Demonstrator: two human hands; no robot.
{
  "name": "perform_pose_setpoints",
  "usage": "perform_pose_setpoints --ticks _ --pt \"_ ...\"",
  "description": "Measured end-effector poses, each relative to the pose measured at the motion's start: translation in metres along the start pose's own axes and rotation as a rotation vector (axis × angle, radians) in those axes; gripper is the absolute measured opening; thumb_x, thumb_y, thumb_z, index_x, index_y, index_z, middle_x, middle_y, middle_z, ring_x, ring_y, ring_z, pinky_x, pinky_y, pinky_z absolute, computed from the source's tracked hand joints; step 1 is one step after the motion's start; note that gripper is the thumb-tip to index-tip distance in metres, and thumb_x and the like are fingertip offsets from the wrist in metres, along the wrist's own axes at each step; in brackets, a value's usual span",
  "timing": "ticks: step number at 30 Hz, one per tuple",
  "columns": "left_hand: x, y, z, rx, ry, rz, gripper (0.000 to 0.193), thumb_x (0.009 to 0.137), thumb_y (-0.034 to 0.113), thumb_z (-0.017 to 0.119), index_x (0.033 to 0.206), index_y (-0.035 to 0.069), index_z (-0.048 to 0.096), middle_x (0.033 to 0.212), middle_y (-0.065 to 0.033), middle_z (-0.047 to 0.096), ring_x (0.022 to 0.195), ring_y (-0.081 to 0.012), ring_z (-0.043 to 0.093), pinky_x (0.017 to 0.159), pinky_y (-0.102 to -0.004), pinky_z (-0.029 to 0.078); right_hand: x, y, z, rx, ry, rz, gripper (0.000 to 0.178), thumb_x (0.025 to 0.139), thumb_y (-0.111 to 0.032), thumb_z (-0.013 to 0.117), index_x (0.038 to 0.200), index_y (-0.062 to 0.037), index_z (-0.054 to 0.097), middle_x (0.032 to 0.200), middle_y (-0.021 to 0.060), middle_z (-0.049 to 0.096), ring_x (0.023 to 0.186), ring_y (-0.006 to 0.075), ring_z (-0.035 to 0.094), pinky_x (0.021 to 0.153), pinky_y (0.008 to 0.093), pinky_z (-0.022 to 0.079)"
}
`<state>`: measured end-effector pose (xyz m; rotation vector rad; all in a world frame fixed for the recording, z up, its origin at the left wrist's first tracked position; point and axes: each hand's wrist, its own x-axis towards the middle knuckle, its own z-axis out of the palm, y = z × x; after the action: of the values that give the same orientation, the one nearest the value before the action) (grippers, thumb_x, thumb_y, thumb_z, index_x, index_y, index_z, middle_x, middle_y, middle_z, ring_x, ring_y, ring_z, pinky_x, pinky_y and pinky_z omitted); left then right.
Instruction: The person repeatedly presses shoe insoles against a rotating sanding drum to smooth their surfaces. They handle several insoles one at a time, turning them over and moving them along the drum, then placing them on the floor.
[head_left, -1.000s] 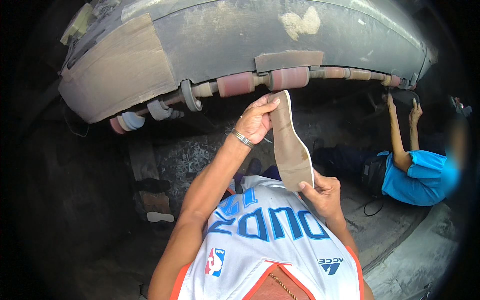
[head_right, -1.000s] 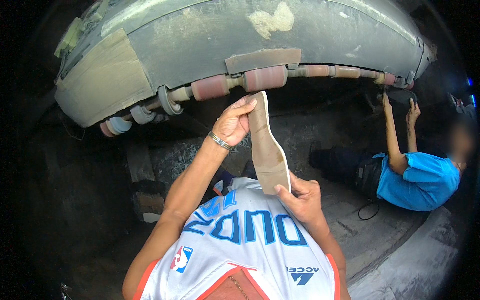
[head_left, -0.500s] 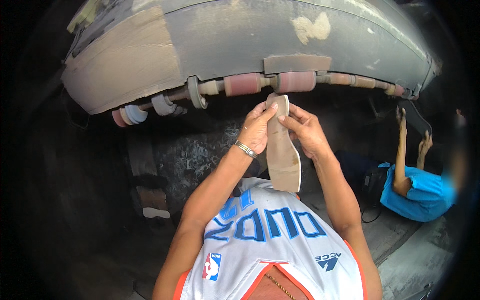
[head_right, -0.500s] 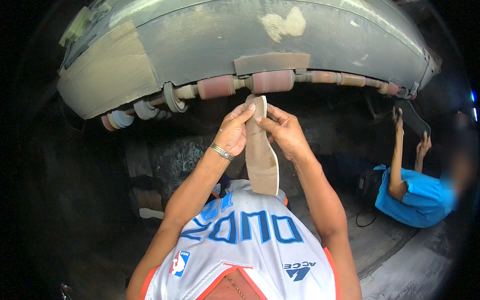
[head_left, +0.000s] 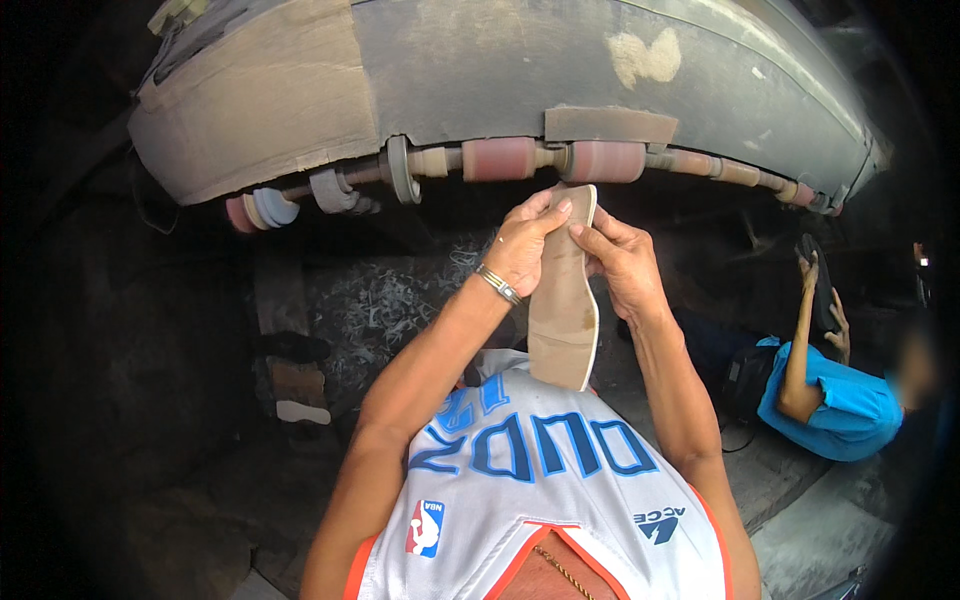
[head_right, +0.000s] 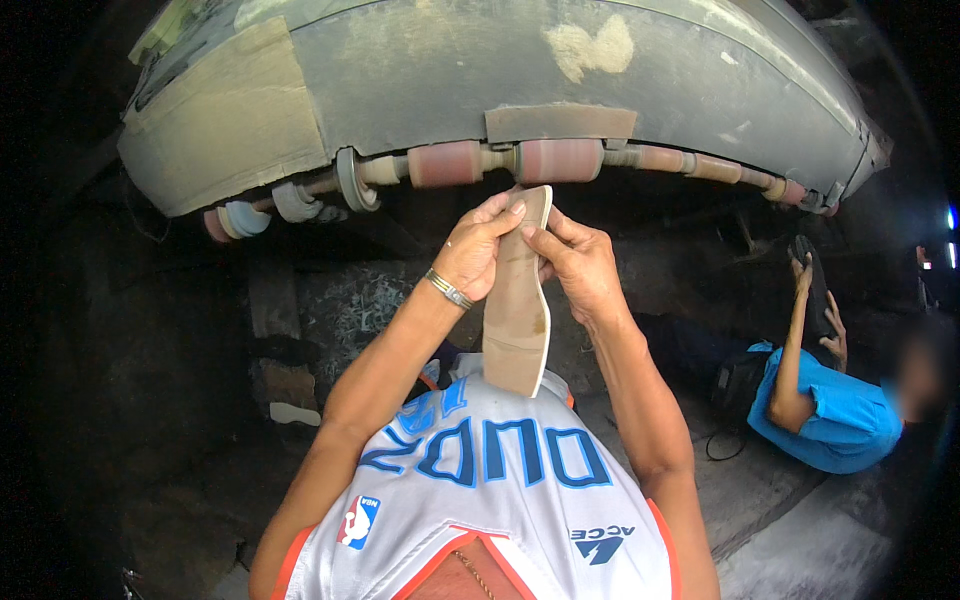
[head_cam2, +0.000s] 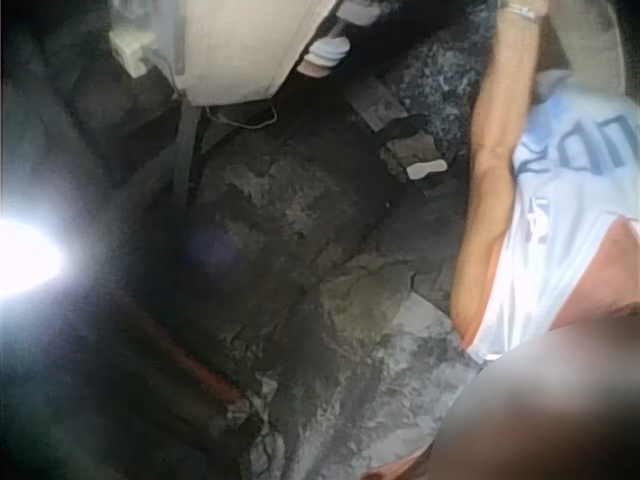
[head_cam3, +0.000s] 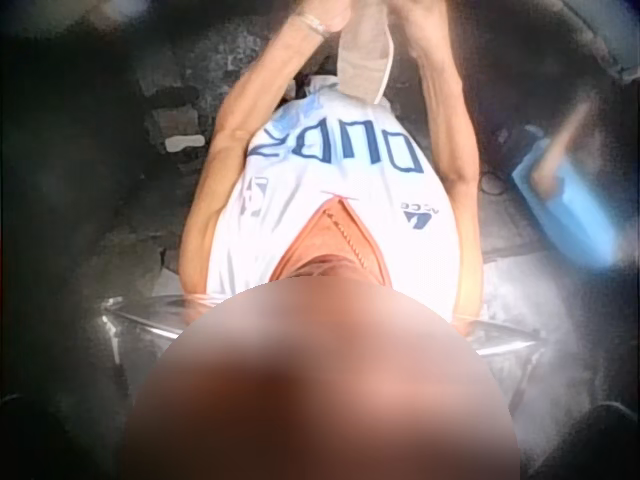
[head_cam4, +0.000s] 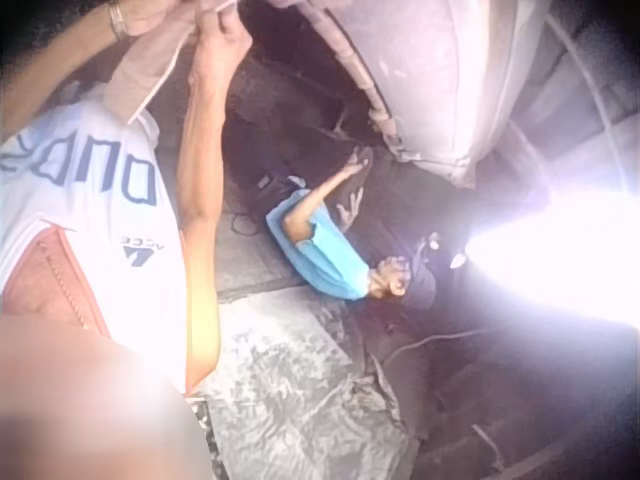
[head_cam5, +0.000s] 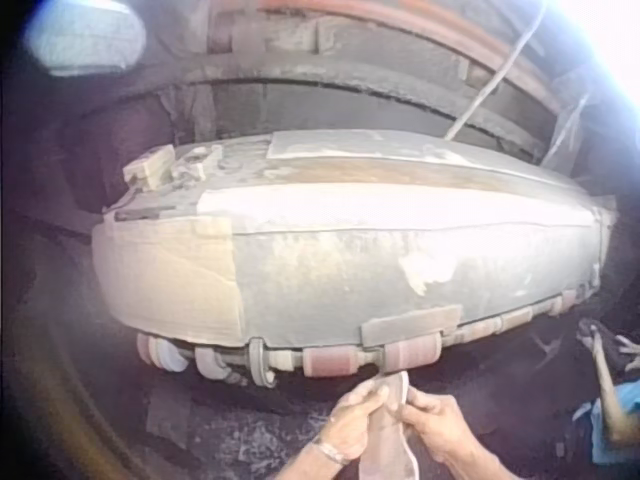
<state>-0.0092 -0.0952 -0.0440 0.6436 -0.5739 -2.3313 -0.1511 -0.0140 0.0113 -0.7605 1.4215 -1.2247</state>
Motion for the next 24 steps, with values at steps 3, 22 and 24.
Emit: perform_pose_setpoints --ticks 3,22,24 --pt "0.005 0.012 -0.006 0.094 -0.117 -0.051 0.047 0.107 0.02 0.068 0.146 -0.002 0.055 0.133 -0.0116 0.067 0.12 -0.0185 0.067 0.103 -0.0349 0.057 -0.006 0.004 0.007 0.014 0.046 -0.029 0.041 0.101 -0.015 0.075 0.14 -0.0014 0.071 0.105 0.0071 0.078 0.087 0.0112 0.071 0.069 0.0273 0.06" --pt "-0.023 -0.021 -0.003 0.885 0.154 0.262 0.088 0.077 0.029 0.088 0.146 -0.007 0.047 0.134 -0.0261 0.062 0.128 -0.038 0.062 0.11 -0.0455 0.05 0.056 0.016 0.009 0.069 0.01 0.114 0.024 0.099 -0.025 0.079 0.101 -0.0006 0.078 0.083 0.0059 0.073 0.06 0.0079 0.061 0.046 0.0231 0.041" --pt "-0.02 -0.019 -0.002 0.825 0.174 0.273 0.083 0.077 0.025 0.086 0.145 -0.006 0.049 0.132 -0.0247 0.064 0.125 -0.0363 0.064 0.107 -0.0446 0.051 0.062 0.017 0.01 0.045 0.023 0.115 0.022 0.099 -0.023 0.079 0.091 -0.0021 0.077 0.077 0.0038 0.071 0.057 0.0079 0.056 0.049 0.0256 0.042"
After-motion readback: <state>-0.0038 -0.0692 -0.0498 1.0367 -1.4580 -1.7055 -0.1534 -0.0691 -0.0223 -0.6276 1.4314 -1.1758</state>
